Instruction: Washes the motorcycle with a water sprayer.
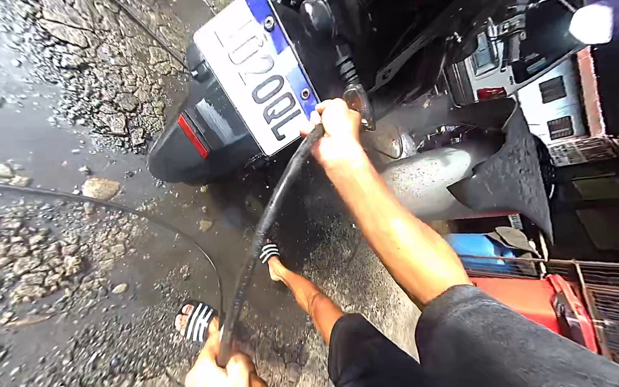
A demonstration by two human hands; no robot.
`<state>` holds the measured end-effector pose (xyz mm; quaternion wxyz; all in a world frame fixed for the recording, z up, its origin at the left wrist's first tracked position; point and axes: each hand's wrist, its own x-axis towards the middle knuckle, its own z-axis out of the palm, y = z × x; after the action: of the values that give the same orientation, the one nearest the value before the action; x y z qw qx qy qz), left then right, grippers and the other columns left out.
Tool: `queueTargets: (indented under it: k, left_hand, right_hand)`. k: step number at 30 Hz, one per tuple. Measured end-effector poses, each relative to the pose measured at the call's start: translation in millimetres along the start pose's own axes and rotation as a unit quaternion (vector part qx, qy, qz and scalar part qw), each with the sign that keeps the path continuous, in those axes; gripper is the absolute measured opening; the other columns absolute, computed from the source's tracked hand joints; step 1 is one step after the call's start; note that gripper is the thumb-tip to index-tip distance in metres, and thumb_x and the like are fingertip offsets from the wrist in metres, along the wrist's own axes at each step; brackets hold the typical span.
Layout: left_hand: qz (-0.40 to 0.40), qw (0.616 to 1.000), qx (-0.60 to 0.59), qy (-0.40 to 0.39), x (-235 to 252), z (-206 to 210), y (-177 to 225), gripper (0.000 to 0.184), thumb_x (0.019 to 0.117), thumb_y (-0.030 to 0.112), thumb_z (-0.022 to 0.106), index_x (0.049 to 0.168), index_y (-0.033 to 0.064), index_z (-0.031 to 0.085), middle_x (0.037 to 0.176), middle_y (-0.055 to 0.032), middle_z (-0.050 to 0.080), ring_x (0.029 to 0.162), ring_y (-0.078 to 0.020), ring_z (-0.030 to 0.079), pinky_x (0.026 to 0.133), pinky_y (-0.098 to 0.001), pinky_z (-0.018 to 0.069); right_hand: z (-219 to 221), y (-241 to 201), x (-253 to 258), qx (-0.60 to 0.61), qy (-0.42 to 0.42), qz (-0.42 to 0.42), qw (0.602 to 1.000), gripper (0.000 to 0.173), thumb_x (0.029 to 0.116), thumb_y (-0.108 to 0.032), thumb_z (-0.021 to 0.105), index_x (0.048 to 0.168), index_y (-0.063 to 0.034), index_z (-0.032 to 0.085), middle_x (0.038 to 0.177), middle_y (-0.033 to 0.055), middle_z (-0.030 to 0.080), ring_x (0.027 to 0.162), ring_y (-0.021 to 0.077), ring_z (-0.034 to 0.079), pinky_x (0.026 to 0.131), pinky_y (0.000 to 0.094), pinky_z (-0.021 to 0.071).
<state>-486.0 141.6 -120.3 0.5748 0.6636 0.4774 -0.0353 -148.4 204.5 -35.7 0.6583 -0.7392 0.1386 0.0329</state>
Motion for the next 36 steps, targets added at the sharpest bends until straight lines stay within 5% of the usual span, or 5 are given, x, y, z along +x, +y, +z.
queueTargets:
  k: [6,13,22,28,36]
  left_hand:
    - [-0.011,0.997,0.074,0.026,40.6,-51.8,27.2,0.037,0.1043,0.022,0.048,0.083,-0.0048,0.062,0.066,-0.013,0.053,0.065,-0.0272,0.055,0.063,-0.05,0.0442]
    - [0.111,0.979,0.137,-0.098,2.7,-44.4,18.9,0.029,0.099,0.013,0.05,0.092,-0.011,0.066,0.068,-0.0222,0.061,0.063,-0.0371,0.063,0.062,-0.0571,0.0497]
    - [0.041,0.882,0.303,-0.359,-81.1,147.9,26.0,0.041,0.1108,0.028,0.039,0.126,-0.0002,0.065,0.102,-0.0237,0.074,0.103,-0.0417,0.072,0.09,-0.0538,0.0557]
    - [0.016,0.863,0.229,-0.451,-54.1,261.2,73.6,0.04,0.1091,0.033,0.04,0.129,0.0053,0.061,0.1,-0.0208,0.073,0.101,-0.0382,0.072,0.088,-0.0554,0.0562]
    - [0.158,0.938,0.04,-0.306,-10.8,433.3,107.4,0.044,0.1094,0.031,0.043,0.138,0.0027,0.06,0.085,-0.0209,0.073,0.081,-0.0388,0.074,0.078,-0.0579,0.0591]
  right_hand:
    - [19.6,-1.7,18.3,-0.012,0.036,0.044,0.998,0.035,0.0935,-0.004,0.057,0.127,-0.0039,0.047,0.108,0.0151,0.053,0.089,0.0242,0.058,0.068,0.0414,0.0529]
    - [-65.6,-8.2,23.8,0.038,-0.074,0.139,0.987,0.01,0.1023,-0.006,0.047,0.094,-0.0115,0.047,0.063,-0.0026,0.043,0.044,0.0055,0.039,0.04,0.0202,0.0377]
    - [-286.2,-8.0,112.2,-0.113,-0.219,0.364,0.898,0.042,0.112,-0.031,0.036,0.154,-0.034,0.037,0.08,0.0022,0.06,0.048,0.0044,0.05,0.042,0.0167,0.0419]
    - [-272.3,7.0,228.3,-0.289,-0.261,0.236,0.891,0.06,0.1037,-0.003,0.043,0.159,-0.0252,0.035,0.076,-0.0006,0.049,0.041,0.0026,0.032,0.035,0.0173,0.0289]
    - [-239.5,49.1,379.2,-0.378,-0.476,0.015,0.794,0.069,0.1039,-0.005,0.049,0.164,-0.0301,0.027,0.072,0.0008,0.048,0.043,0.0079,0.033,0.037,0.0237,0.0299]
